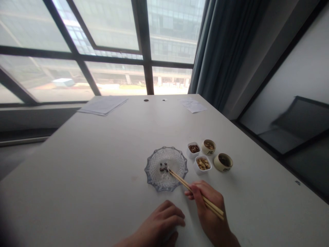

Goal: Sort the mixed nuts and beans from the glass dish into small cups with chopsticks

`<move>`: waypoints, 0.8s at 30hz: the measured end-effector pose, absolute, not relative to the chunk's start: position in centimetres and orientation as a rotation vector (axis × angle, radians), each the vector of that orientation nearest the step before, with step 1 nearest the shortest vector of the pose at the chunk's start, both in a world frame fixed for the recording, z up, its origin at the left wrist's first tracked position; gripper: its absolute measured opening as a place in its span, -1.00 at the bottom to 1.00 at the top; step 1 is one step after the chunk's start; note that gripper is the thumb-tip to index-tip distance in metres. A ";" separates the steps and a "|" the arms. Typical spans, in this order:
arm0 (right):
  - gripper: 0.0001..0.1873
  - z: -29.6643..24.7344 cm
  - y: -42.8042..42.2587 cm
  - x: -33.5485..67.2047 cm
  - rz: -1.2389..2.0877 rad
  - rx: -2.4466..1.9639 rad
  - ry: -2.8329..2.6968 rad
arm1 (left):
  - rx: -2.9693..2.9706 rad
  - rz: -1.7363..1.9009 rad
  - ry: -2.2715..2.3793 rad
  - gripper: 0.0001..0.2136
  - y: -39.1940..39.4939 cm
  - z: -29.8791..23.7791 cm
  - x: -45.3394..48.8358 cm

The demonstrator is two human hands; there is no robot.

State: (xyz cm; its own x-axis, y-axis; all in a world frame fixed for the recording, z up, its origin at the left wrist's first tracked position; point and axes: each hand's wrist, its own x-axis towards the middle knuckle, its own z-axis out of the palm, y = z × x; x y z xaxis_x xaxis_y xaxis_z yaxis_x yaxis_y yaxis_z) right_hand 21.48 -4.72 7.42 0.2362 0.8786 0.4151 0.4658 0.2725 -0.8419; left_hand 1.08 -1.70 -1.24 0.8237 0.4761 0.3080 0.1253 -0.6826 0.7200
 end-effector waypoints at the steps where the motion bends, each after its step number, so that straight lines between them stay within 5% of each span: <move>1: -0.64 7.2 -4.7 21.4 0.450 -1.362 -1.390 | 2.284 0.619 0.438 -0.59 -1.7 -1.2 1.1; 10: -0.70 8.6 -7.6 24.2 0.086 -1.518 -1.196 | 2.252 0.647 0.419 -0.55 -1.6 -1.0 0.9; 15: -0.57 11.3 -11.0 29.6 -0.171 -1.759 -1.083 | 2.247 0.656 0.411 -0.52 -1.6 -0.4 0.7; 24: -0.71 10.7 -6.6 24.7 0.303 -1.372 -1.536 | 2.252 0.659 0.401 -0.50 -1.1 -0.5 0.9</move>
